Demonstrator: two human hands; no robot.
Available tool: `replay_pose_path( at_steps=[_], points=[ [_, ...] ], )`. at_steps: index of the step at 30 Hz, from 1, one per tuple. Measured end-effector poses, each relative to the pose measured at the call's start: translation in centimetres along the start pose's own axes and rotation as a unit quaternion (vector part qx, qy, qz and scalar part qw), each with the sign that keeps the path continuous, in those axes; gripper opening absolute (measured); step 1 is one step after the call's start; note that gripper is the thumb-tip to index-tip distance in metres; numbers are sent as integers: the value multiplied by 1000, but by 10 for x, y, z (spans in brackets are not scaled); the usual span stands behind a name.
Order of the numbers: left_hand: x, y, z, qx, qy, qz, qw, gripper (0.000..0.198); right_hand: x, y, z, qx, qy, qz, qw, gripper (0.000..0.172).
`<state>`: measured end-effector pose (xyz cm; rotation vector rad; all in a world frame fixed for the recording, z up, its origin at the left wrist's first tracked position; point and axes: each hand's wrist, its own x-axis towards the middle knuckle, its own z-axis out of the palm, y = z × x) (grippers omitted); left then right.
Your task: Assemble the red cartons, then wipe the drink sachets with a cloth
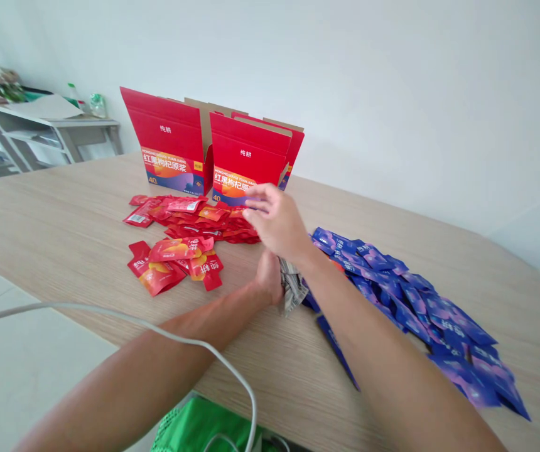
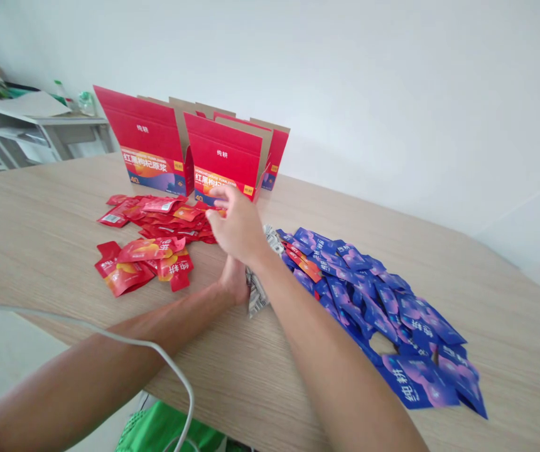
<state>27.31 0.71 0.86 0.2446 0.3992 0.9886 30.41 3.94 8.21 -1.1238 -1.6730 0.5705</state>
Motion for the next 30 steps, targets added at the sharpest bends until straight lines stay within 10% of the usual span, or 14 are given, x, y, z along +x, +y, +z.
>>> replay_pose_path(
  at_steps=[4,7,11,17,30],
  points=[
    [3,7,4,29,15,16,999,35,-9,16,-97,-134,140,-43,980,29],
    [3,11,9,29,31,44,998,35,-38,47,-139,-304,136,91,938,23],
    [2,9,10,36,18,52,998,38,-82,84,-140,-393,-19,178,902,19],
    [1,1,7,72,18,64,995,36,-104,99,-135,-457,-49,193,867,42],
    [-8,3,16,82,18,48,995,37,-111,90,-168,-503,144,190,831,46]
  ],
)
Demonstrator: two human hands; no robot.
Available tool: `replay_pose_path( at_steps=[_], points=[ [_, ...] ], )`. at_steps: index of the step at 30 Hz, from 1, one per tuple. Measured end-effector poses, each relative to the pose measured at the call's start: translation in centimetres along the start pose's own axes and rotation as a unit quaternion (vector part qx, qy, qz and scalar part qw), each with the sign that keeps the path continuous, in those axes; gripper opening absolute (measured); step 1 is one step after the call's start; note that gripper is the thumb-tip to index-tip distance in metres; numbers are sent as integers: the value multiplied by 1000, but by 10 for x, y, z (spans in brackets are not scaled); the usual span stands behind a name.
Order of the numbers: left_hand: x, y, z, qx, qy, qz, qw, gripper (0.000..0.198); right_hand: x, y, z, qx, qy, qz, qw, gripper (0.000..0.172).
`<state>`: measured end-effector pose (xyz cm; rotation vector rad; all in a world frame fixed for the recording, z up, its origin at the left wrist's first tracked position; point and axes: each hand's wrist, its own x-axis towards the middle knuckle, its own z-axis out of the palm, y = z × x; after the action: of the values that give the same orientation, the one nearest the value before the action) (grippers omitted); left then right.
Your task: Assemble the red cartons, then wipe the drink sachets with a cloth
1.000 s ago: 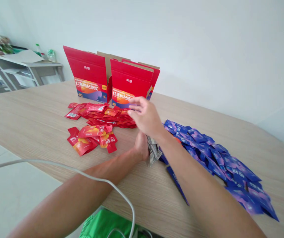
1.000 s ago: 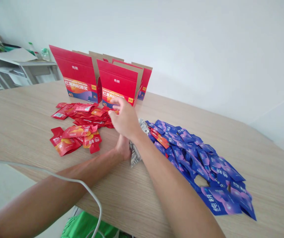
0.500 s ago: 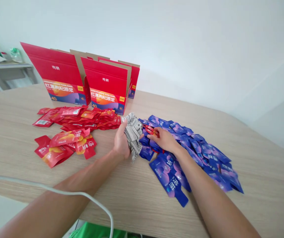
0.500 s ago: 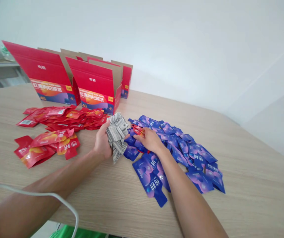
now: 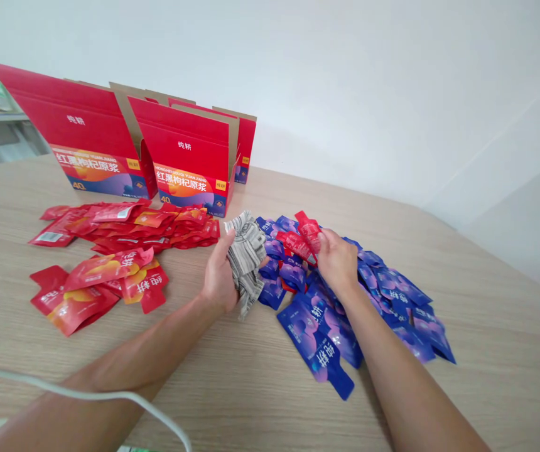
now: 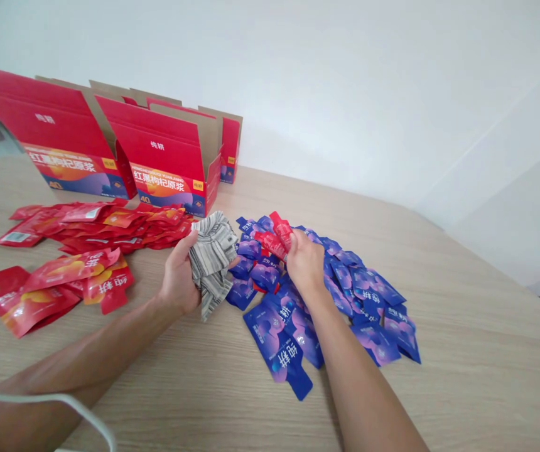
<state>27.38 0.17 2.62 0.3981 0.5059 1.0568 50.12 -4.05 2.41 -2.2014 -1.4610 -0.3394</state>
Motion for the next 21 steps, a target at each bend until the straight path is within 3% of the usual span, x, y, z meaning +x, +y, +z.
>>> replay_pose_path(
  at_steps=[2,4,6,10,12,14,17,21],
  points=[
    [-2,-3,3,-4,8,13,1000,38,-7,-9,-1,77,72,27,994,46],
    [-5,-9,5,-10,7,30,999,39,-21,-32,2,166,105,27,980,48],
    [-9,-15,7,-15,-5,48,999,40,-40,-64,9,255,82,-10,964,52],
    [-15,-21,9,-39,-7,37,999,41,-68,-113,25,376,-36,-168,911,58],
    [-17,-23,9,-54,-28,11,998,44,-66,-117,29,393,-56,-196,897,62],
    [-17,-26,9,-55,-51,10,997,45,-58,-112,29,405,-55,-182,894,70],
    [-19,-33,8,-29,-48,26,998,41,-50,-105,25,434,-51,-143,888,80],
    [-22,-38,5,24,-33,57,998,36,-63,-114,17,469,-65,-102,875,84]
  ],
)
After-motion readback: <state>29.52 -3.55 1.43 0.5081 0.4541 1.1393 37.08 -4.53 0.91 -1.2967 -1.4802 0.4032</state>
